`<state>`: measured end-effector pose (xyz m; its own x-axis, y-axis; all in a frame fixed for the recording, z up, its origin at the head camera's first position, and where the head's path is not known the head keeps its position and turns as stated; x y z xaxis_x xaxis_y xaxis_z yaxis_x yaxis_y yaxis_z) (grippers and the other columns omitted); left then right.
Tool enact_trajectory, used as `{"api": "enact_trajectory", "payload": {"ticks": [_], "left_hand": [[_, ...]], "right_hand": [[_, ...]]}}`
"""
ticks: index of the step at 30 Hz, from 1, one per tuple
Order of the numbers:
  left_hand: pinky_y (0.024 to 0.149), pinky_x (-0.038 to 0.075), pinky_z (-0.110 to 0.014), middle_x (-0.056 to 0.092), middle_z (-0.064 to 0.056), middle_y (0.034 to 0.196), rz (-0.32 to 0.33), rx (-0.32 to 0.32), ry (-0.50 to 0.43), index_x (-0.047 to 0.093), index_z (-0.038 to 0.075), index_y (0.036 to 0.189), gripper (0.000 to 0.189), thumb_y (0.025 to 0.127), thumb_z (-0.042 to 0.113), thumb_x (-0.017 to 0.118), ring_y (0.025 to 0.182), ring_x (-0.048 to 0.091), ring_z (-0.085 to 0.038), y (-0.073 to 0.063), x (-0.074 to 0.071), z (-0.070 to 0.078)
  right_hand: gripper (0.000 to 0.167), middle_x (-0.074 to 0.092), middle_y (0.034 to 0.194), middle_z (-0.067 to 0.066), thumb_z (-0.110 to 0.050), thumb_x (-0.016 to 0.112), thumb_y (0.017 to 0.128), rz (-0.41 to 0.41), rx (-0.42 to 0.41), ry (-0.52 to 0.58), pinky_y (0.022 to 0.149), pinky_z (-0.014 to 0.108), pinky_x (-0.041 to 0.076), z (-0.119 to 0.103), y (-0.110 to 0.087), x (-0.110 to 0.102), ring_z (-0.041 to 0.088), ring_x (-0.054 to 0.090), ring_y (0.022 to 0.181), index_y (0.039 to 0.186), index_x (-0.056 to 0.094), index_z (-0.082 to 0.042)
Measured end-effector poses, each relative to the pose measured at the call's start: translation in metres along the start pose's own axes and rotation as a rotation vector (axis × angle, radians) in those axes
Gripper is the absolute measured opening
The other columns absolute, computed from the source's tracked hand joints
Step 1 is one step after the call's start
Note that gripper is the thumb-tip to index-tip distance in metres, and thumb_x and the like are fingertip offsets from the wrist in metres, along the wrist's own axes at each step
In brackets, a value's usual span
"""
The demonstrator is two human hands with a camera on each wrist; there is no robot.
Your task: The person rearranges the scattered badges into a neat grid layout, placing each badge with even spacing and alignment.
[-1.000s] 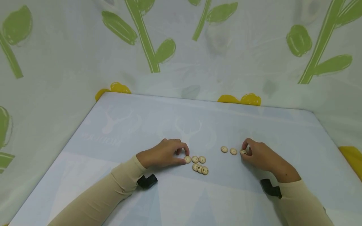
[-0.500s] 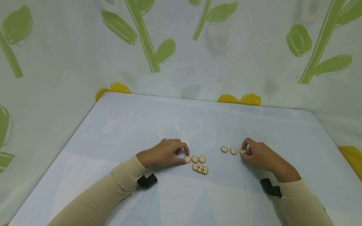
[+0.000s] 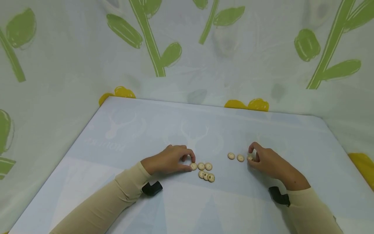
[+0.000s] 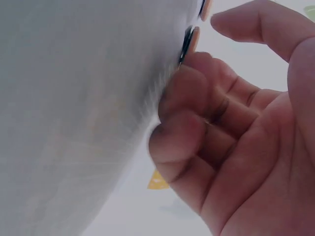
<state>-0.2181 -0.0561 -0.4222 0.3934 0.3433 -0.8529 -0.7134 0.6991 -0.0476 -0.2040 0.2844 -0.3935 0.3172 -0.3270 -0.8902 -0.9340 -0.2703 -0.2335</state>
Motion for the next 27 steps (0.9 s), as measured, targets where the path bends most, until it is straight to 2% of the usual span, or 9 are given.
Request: {"api": "enact_trajectory", "payload": {"ticks": [7,11,22,27], "left_hand": [[0.076,0.033,-0.034,0.053,0.011,0.083,0.024,0.005,0.004,0.067,0.032,0.104,0.018,0.089,0.036,0.076,0.079,0.049,-0.005,0.000,-0.001,0.002],[0.076,0.033,-0.034,0.052,0.011,0.083,0.004,-0.002,0.006,0.066,0.032,0.104,0.018,0.089,0.037,0.075,0.079,0.049,-0.005,0.000,-0.001,0.001],[0.076,0.033,-0.034,0.053,0.011,0.083,0.001,-0.005,0.001,0.066,0.033,0.104,0.018,0.089,0.038,0.075,0.079,0.049,-0.005,0.000,0.002,0.000],[0.077,0.033,-0.034,0.054,0.011,0.084,0.003,-0.005,-0.003,0.067,0.033,0.105,0.019,0.088,0.037,0.076,0.081,0.050,-0.005,0.000,0.002,0.001]], "right_hand": [[0.025,0.052,0.069,0.001,-0.017,0.064,0.093,0.064,-0.033,-0.018,0.053,0.027,0.040,-0.009,-0.003,-0.004,0.014,0.047,0.059,0.113,0.054,-0.008],[0.023,0.051,0.068,-0.001,-0.019,0.063,0.094,0.071,-0.046,-0.027,0.052,0.026,0.039,-0.015,-0.005,-0.003,0.013,0.045,0.058,0.113,0.055,-0.009],[0.025,0.051,0.066,-0.002,-0.027,0.065,0.096,0.070,-0.049,-0.052,0.052,0.026,0.038,-0.033,-0.010,-0.002,0.012,0.045,0.057,0.115,0.057,-0.012],[0.023,0.053,0.069,-0.003,-0.024,0.066,0.096,0.096,-0.083,-0.078,0.052,0.026,0.039,-0.042,-0.013,-0.001,0.011,0.045,0.057,0.115,0.059,-0.013]]}}
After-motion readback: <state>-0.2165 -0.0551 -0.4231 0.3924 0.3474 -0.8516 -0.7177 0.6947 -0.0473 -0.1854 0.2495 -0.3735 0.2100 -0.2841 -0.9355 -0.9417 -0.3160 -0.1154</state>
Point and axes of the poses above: each hand's wrist, its own y-axis towards the middle knuckle, its own x-axis out of the palm, z = x × y, the point moved 2 cm from there along y, towards the middle knuckle
